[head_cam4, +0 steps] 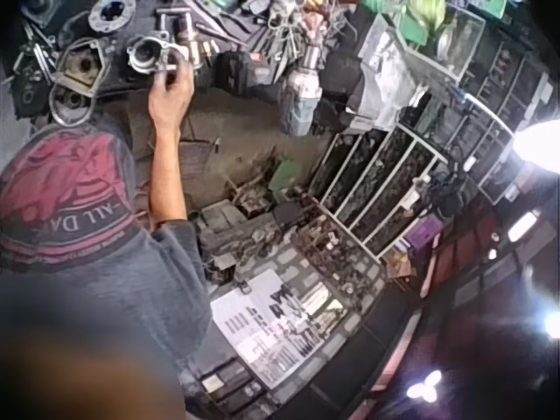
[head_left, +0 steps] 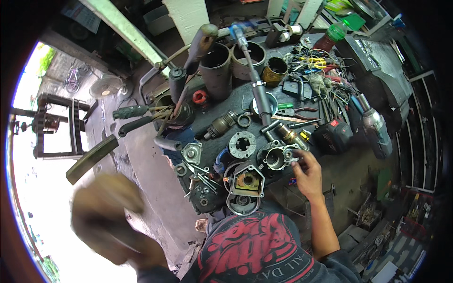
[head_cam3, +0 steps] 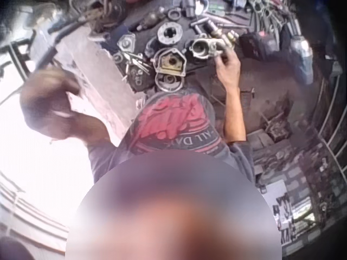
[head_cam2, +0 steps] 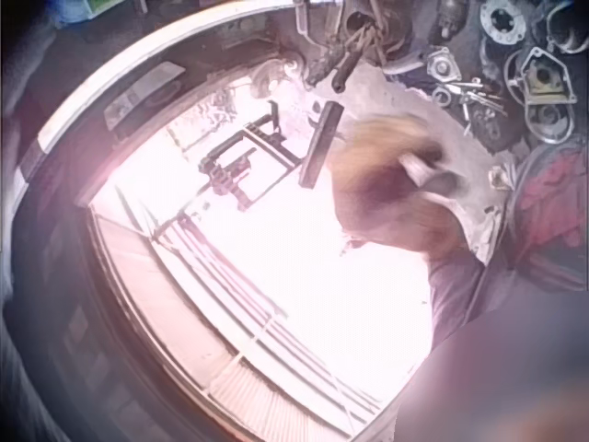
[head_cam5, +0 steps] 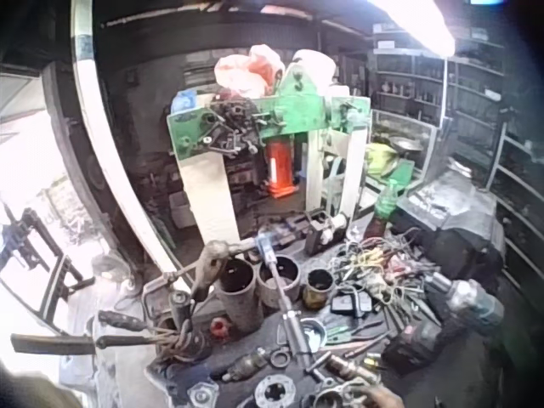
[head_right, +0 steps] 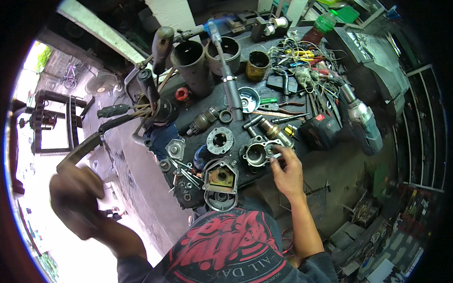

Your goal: The person uses a cordless impact driver to remove a bolt from a mechanical housing, then grinds a small metal piece on a bench grinder. They retrieve bolts from a jar, sort them on a table, and continue assembling components on a cluttered workbench.

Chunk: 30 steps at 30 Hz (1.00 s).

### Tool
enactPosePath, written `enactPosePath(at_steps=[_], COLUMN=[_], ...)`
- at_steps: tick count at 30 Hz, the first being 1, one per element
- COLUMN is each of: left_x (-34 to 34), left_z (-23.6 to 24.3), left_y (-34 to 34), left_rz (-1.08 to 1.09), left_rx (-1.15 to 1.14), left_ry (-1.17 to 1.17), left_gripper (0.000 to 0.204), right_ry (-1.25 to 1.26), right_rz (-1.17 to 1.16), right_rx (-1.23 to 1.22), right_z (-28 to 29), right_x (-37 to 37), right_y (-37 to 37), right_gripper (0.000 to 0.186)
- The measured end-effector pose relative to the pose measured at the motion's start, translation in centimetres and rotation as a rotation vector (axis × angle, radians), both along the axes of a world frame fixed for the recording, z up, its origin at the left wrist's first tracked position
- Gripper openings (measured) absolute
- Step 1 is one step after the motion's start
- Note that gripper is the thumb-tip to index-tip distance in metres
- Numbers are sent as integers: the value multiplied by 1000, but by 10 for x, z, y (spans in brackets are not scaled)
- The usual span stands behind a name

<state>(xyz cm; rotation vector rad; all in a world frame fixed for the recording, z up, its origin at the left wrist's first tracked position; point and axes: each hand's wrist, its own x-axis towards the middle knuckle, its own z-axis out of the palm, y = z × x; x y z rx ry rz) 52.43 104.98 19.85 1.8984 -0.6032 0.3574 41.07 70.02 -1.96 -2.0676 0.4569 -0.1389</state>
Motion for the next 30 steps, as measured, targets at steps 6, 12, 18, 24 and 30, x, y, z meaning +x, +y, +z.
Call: enactPosePath(at_steps=[6,12,18,24,30], left_x=[-49,-54,-69,-116,-169], left_z=[-106,-143,-143,-111,-103], left_y=[-39,-35,-36,-93,-217], left_rz=[-181,-194,-393,-577,-587], left_rx=[356,298,91,-17,-47], left_ry=[324,234,208,204,454], left_gripper=[60,65,48,40,36], right_ry=[88,-67,304,1120,1038], right_rz=[11,-135,-460,-398,-109], right_rx=[17,-55,120,116,151], right_z=[12,13,-91,-221,-236], right_x=[-5,-53,-221,-329,-335], right_y=[10,5,-10,34,-80], right_gripper=[34,32,32,73,47])
